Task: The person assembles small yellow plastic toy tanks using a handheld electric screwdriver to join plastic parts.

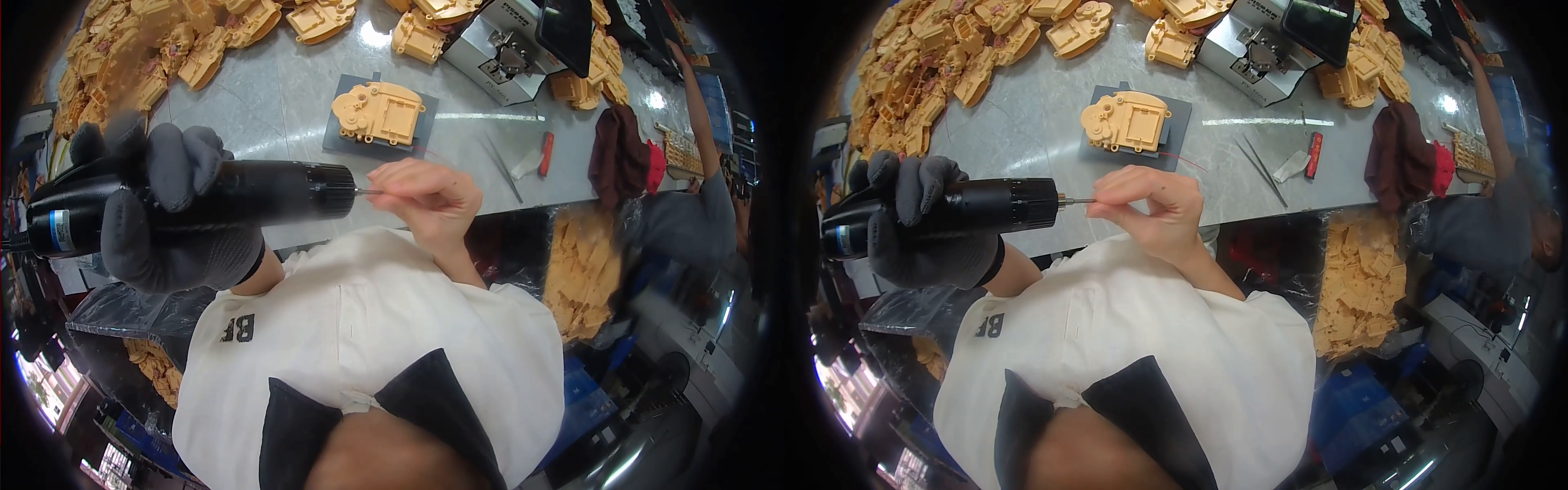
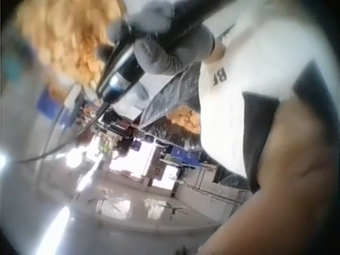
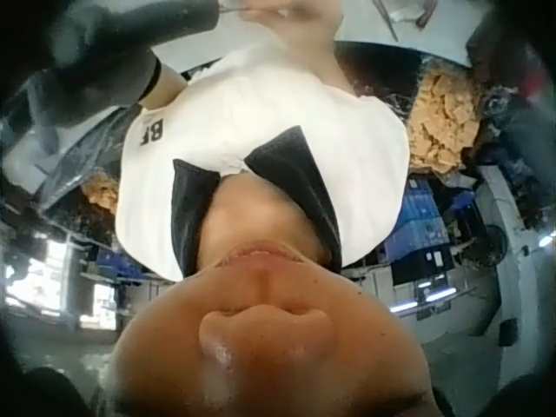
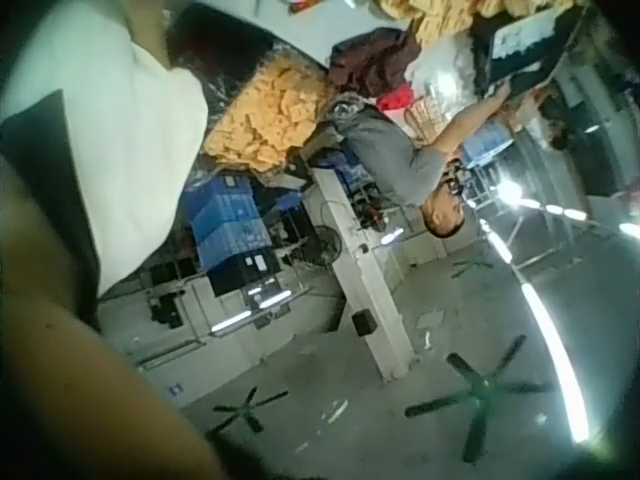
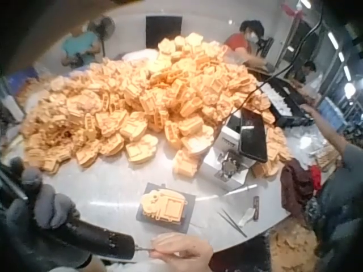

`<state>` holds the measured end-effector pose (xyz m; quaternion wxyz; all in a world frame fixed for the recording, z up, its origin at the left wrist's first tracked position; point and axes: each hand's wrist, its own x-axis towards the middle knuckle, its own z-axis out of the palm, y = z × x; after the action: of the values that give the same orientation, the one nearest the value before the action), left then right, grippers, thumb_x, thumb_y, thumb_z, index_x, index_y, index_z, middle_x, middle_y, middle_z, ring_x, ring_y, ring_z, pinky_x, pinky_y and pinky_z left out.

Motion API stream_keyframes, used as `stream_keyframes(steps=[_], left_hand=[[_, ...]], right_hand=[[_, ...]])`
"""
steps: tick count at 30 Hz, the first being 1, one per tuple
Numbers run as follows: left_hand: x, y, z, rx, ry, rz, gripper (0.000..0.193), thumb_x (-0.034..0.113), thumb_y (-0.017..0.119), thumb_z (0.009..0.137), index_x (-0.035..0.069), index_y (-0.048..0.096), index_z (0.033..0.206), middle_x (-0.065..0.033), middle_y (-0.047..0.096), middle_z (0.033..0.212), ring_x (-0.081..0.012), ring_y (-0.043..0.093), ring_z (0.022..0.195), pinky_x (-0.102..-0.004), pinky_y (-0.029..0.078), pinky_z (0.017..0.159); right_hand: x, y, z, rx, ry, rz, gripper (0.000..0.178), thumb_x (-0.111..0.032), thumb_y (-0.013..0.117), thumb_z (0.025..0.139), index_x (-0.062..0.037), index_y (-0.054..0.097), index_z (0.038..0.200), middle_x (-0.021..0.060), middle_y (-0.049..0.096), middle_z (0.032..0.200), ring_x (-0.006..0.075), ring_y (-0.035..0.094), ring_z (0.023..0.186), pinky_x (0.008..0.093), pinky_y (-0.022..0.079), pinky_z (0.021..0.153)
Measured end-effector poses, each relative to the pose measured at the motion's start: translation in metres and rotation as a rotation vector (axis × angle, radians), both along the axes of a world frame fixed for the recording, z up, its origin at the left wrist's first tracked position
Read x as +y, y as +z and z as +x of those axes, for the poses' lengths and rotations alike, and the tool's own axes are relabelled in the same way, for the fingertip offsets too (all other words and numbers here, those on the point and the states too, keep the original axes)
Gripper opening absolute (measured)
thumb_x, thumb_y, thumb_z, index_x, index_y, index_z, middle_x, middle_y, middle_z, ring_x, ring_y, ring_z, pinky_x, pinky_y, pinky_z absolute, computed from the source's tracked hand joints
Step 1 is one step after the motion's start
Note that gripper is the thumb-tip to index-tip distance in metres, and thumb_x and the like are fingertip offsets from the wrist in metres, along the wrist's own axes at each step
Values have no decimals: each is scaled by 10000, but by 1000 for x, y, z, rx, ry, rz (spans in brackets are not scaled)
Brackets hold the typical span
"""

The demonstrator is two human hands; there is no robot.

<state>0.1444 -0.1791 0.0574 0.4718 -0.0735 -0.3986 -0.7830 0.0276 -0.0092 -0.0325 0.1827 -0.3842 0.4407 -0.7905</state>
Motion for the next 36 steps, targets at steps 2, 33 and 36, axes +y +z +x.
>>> stream_keyframes(steps=[2, 33, 36], left_hand=[[1, -1, 0, 7, 8, 9, 430, 98, 621, 744, 12, 481, 1141, -94, 548, 1001, -96, 533, 673, -244, 435, 708], [4, 6, 5, 18, 77, 27, 431, 120, 634, 722, 29, 499, 1121, -57, 556, 999, -59, 555, 644, -200, 451, 669], [5, 7, 3, 38, 48, 0, 430, 115, 637, 724, 29, 499, 1121, -57, 552, 990, -59, 555, 649, -196, 451, 676]], right_hand=[[0, 1, 1, -105, 40, -23, 191, 110, 734, 670, 10, 621, 787, 116, 670, 751, 212, 649, 717, 371, 520, 771], [-1, 5, 7, -218, 129, -46, 273, 106, 712, 707, 45, 586, 941, 157, 654, 881, 220, 646, 822, 324, 522, 753], [-1, 4, 4, -131, 109, 1, 263, 117, 703, 706, 43, 588, 931, 153, 657, 886, 216, 645, 837, 325, 519, 772]])
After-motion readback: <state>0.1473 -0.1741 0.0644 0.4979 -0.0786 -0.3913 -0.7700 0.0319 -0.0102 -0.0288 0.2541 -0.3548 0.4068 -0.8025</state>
